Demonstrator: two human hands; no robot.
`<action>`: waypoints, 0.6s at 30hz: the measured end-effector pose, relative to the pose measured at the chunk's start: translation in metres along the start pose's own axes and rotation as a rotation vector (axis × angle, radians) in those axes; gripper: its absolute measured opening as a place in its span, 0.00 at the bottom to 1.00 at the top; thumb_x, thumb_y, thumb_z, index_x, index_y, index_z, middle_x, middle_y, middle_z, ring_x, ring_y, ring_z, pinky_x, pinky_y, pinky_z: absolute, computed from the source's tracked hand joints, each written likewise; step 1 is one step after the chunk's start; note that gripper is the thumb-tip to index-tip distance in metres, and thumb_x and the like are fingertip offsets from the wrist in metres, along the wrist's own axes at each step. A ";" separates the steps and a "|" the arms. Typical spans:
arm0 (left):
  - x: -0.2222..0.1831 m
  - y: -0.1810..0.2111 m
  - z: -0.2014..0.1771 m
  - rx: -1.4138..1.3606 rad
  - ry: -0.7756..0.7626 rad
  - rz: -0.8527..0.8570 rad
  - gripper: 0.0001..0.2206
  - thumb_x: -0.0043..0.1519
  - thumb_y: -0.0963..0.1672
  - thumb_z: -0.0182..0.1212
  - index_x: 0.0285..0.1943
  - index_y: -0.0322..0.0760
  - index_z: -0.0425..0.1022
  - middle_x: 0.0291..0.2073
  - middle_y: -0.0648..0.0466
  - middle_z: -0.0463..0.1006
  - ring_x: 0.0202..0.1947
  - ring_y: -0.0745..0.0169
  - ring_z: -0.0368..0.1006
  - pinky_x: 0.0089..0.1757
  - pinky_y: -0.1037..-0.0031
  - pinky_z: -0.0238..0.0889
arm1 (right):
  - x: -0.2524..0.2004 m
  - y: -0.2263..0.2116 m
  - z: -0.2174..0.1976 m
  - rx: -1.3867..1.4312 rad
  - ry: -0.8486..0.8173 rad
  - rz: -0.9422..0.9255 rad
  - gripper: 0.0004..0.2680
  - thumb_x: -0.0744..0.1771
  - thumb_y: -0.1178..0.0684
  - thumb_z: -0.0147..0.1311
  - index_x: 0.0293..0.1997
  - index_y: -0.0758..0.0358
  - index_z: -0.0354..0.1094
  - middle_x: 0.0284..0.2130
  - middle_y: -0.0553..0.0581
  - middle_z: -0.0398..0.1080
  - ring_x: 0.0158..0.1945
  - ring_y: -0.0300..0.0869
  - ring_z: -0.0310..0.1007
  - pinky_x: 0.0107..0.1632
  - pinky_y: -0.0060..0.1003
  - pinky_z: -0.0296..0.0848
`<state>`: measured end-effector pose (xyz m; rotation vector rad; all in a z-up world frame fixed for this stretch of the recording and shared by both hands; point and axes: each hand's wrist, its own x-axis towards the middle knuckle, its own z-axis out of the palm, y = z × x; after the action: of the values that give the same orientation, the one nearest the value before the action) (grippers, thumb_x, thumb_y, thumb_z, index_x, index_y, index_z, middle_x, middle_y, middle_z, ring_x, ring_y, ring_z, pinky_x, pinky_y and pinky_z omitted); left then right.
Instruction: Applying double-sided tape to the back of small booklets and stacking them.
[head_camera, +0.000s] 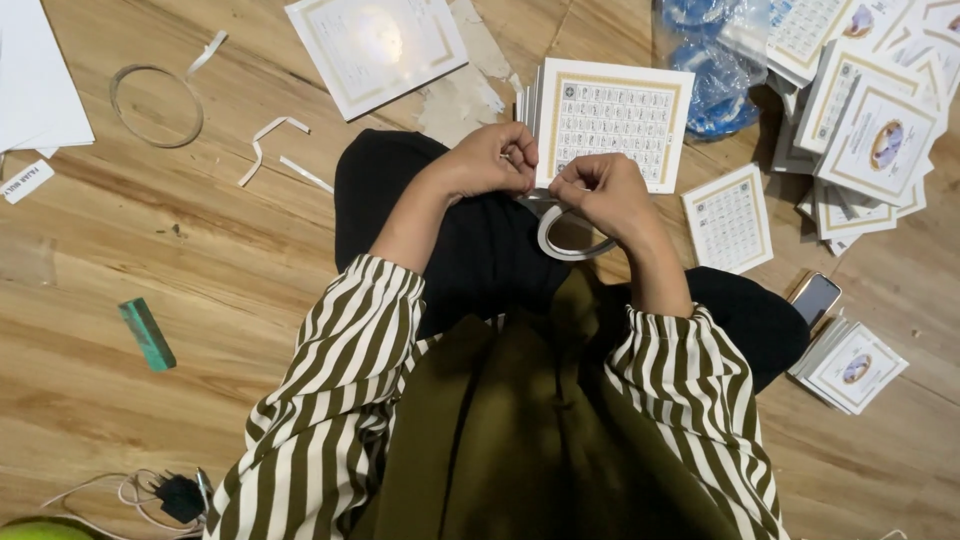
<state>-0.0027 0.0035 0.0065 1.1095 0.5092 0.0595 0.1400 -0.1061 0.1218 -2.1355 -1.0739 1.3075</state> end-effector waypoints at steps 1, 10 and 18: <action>0.000 0.000 0.000 0.000 -0.004 0.003 0.13 0.44 0.36 0.60 0.37 0.29 0.69 0.26 0.46 0.73 0.25 0.60 0.75 0.30 0.76 0.69 | 0.000 0.001 0.000 0.005 0.000 -0.003 0.04 0.61 0.58 0.53 0.24 0.65 0.70 0.12 0.52 0.60 0.22 0.36 0.60 0.29 0.28 0.59; -0.003 0.004 0.001 0.025 -0.002 -0.001 0.13 0.44 0.37 0.62 0.37 0.32 0.69 0.26 0.48 0.73 0.26 0.63 0.74 0.31 0.77 0.68 | 0.001 0.001 0.001 0.007 0.004 -0.012 0.04 0.61 0.59 0.53 0.24 0.66 0.69 0.12 0.52 0.60 0.21 0.37 0.59 0.28 0.28 0.58; 0.002 -0.004 0.004 0.050 0.050 -0.007 0.12 0.44 0.38 0.64 0.37 0.33 0.70 0.24 0.49 0.73 0.26 0.65 0.73 0.31 0.78 0.67 | 0.001 -0.003 0.001 -0.041 0.030 0.027 0.04 0.60 0.57 0.54 0.23 0.65 0.70 0.12 0.52 0.61 0.20 0.38 0.61 0.28 0.29 0.59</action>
<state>-0.0004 -0.0017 0.0036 1.1572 0.5620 0.0691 0.1381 -0.1036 0.1229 -2.1994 -1.0722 1.2715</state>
